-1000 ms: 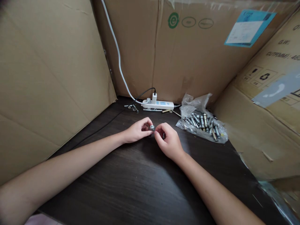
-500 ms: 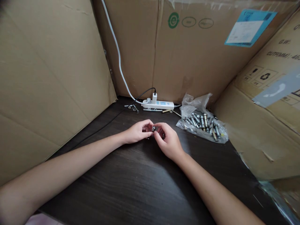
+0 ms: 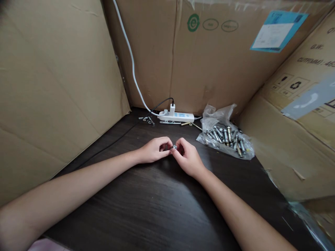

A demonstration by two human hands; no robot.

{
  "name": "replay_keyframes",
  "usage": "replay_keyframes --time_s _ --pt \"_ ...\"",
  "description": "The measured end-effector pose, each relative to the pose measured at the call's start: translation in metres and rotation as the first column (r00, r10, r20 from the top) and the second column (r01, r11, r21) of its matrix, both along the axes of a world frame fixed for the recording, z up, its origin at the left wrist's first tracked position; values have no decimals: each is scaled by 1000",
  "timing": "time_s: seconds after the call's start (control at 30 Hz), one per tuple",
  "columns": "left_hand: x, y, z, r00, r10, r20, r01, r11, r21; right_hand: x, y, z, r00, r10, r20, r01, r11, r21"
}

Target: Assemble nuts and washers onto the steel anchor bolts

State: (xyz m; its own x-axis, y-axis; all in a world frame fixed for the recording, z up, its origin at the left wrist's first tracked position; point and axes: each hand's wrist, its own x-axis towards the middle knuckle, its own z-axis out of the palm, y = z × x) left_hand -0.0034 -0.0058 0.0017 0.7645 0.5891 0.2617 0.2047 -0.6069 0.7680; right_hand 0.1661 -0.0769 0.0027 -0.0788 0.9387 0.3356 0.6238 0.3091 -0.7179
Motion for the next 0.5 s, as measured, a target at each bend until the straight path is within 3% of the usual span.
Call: replay_keyframes --time_s 0.13,0.27,0.5 --pt "-2 -4 4 1000 -28 -13 30 989 148 2 1 -1 994 41 98 -38 999 -30" --pt "-3 -5 4 999 -33 -38 41 976 213 2 1 -3 993 61 105 -51 995 -90" --pt "-2 -4 4 999 1 -49 8 984 176 2 4 -6 978 -19 -209 -14 988 -153"
